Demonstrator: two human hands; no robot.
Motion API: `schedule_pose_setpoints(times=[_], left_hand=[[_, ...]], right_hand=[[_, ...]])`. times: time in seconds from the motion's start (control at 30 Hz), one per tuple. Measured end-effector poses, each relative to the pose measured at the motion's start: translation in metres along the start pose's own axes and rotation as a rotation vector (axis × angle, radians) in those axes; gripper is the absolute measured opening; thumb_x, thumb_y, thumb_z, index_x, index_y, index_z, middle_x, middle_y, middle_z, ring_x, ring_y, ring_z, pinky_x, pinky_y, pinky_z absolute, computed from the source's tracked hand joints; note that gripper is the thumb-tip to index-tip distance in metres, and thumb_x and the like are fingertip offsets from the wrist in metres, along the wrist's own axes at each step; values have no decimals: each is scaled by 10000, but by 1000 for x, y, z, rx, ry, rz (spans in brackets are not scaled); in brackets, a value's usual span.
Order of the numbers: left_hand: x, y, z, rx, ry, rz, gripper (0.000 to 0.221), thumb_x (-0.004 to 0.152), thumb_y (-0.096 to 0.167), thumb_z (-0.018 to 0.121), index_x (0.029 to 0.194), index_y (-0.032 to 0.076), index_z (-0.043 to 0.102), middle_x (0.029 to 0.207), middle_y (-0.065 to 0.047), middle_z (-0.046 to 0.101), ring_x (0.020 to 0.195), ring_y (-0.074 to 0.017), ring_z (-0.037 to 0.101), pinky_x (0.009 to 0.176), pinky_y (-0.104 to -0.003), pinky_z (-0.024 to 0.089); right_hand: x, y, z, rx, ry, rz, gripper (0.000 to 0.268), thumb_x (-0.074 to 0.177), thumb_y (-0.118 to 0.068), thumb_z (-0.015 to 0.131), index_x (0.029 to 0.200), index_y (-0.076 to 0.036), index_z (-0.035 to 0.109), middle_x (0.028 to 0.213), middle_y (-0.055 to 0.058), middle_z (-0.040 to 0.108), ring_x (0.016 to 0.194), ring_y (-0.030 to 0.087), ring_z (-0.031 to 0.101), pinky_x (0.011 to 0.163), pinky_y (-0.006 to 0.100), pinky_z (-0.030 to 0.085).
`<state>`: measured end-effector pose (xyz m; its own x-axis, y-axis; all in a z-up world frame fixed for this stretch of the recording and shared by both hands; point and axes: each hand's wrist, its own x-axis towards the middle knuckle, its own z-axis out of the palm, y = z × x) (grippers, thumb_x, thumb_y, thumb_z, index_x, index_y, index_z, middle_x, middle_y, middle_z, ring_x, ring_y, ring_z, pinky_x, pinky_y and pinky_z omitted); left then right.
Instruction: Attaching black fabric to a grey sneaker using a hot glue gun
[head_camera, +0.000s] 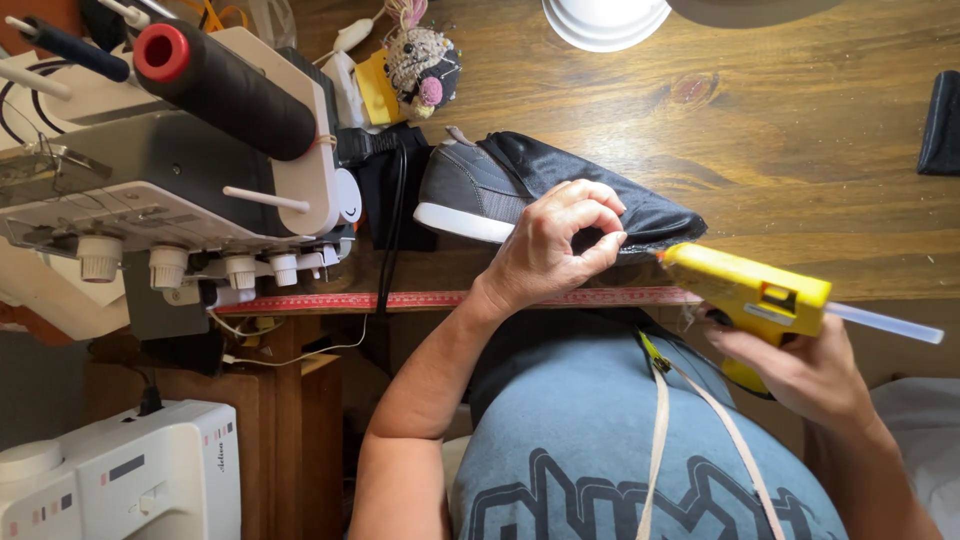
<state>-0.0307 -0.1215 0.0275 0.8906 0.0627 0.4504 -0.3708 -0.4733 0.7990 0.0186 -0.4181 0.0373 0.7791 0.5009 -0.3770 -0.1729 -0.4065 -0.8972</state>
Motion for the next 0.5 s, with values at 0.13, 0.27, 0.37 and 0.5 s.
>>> schedule_pose_setpoints(times=[0.13,0.27,0.37,0.5], left_hand=[[0,-4,0,-14,-14,-3,71,906,80,704,859,80,650,1003,-90,683,950,-245,680,920,-371,501],[0,-6,-1,-22,-28,2,62,911,73,710,873,79,661,1024,-85,691,959,-244,682,928,-363,505],[-1,-10,-2,-31,-47,13,53,916,67,704,883,77,664,1033,-83,689,958,-245,679,928,-366,499],[0,-11,-2,-28,-66,21,53,921,65,696,885,82,661,1037,-76,684,945,-236,674,915,-363,493]], right_hand=[[-1,-12,13,102,-31,80,388,789,64,744,1177,60,731,1171,135,773,1031,201,717,1058,328,551],[-1,-2,19,51,29,81,359,800,29,757,1159,43,741,1132,134,783,1021,193,732,1047,318,561],[0,-13,25,31,33,109,367,797,1,769,1163,19,752,1133,107,789,1020,167,721,1029,301,550],[-1,-35,31,-93,66,169,387,793,-71,787,1179,-47,781,1136,51,800,1038,115,707,1012,263,519]])
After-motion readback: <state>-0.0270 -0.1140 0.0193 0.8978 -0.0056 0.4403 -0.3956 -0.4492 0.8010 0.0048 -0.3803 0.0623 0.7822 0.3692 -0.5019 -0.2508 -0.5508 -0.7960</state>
